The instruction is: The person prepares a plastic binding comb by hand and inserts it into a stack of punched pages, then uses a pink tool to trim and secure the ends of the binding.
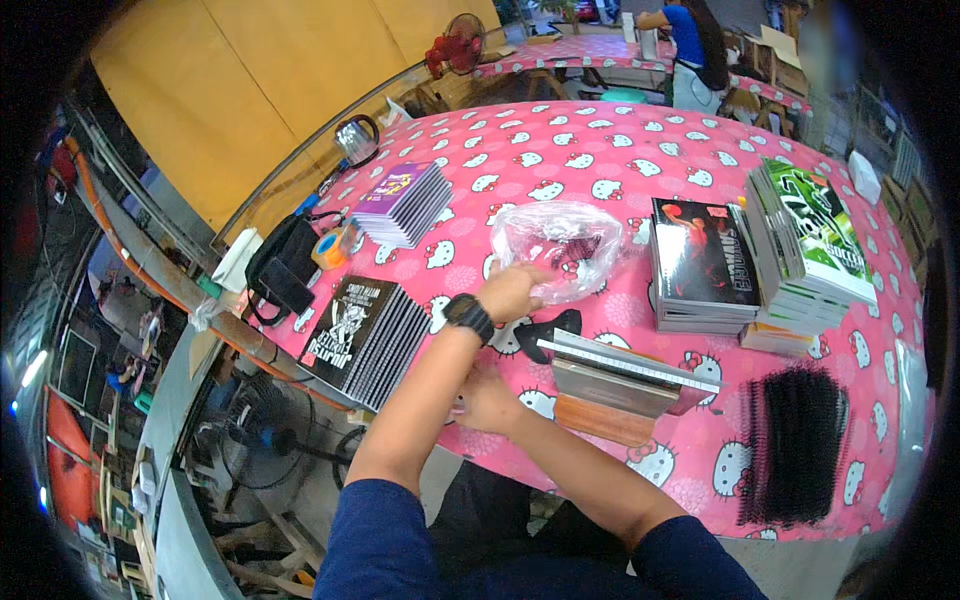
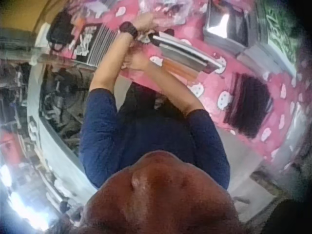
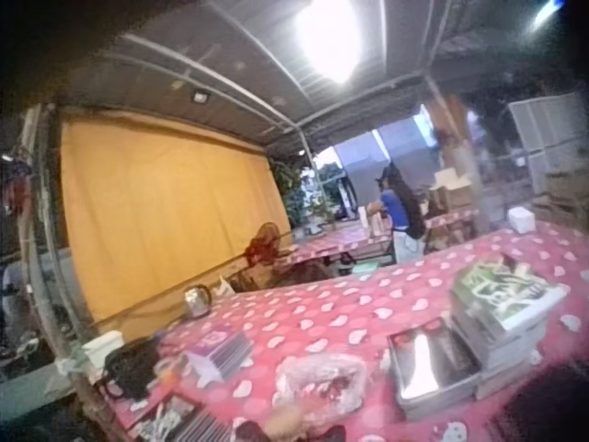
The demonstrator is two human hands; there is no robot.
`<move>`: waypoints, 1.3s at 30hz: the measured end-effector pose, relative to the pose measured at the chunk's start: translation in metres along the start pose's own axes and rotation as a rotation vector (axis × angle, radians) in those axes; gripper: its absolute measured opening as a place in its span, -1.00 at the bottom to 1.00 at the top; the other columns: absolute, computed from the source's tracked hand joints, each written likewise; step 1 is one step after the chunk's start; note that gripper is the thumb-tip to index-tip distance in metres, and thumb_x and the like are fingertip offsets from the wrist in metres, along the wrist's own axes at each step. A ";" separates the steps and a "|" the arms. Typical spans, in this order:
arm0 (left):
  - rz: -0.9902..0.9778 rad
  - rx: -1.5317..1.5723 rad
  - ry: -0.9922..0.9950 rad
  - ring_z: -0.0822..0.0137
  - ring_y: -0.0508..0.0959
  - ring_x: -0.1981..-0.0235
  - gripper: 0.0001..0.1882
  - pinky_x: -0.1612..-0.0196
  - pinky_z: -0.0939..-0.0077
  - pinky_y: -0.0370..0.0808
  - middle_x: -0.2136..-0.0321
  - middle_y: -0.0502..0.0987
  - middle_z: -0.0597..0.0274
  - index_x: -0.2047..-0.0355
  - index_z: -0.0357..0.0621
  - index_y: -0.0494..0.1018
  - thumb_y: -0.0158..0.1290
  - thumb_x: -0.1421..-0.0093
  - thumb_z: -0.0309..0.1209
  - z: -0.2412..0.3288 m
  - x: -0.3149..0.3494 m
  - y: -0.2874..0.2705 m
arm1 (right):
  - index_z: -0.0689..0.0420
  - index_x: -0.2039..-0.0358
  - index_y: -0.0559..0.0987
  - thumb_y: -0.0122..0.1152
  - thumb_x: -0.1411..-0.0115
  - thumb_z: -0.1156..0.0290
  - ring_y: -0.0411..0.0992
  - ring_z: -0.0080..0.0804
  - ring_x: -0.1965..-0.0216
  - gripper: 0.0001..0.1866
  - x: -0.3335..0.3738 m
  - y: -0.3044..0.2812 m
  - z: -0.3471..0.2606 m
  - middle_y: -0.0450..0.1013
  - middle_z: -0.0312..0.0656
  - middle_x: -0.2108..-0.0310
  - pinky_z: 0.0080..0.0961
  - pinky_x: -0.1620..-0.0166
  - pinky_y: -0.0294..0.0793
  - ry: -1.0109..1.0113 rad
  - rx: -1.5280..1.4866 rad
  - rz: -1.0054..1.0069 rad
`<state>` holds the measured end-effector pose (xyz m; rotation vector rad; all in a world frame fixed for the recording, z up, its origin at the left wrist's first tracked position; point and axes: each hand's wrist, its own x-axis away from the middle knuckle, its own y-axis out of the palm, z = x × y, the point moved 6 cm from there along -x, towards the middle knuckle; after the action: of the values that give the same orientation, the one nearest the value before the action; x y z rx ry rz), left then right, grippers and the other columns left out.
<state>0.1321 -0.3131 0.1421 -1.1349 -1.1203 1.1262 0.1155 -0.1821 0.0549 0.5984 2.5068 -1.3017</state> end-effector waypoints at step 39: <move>0.891 1.956 -1.111 -0.22 -0.04 -0.17 0.36 -0.15 -0.17 -0.21 -0.16 -0.21 -0.37 -0.17 -0.25 -0.59 0.05 0.23 0.31 -0.125 0.311 0.073 | 0.05 0.02 0.18 0.05 -0.05 0.08 0.29 -0.40 0.74 -0.46 -0.116 0.012 0.076 0.30 -0.07 0.38 -0.44 0.73 0.37 0.649 -1.178 -0.043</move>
<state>0.2790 -0.0090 0.0819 0.8286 0.3331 2.6038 0.2263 -0.2666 0.0502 0.6810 3.1283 0.5854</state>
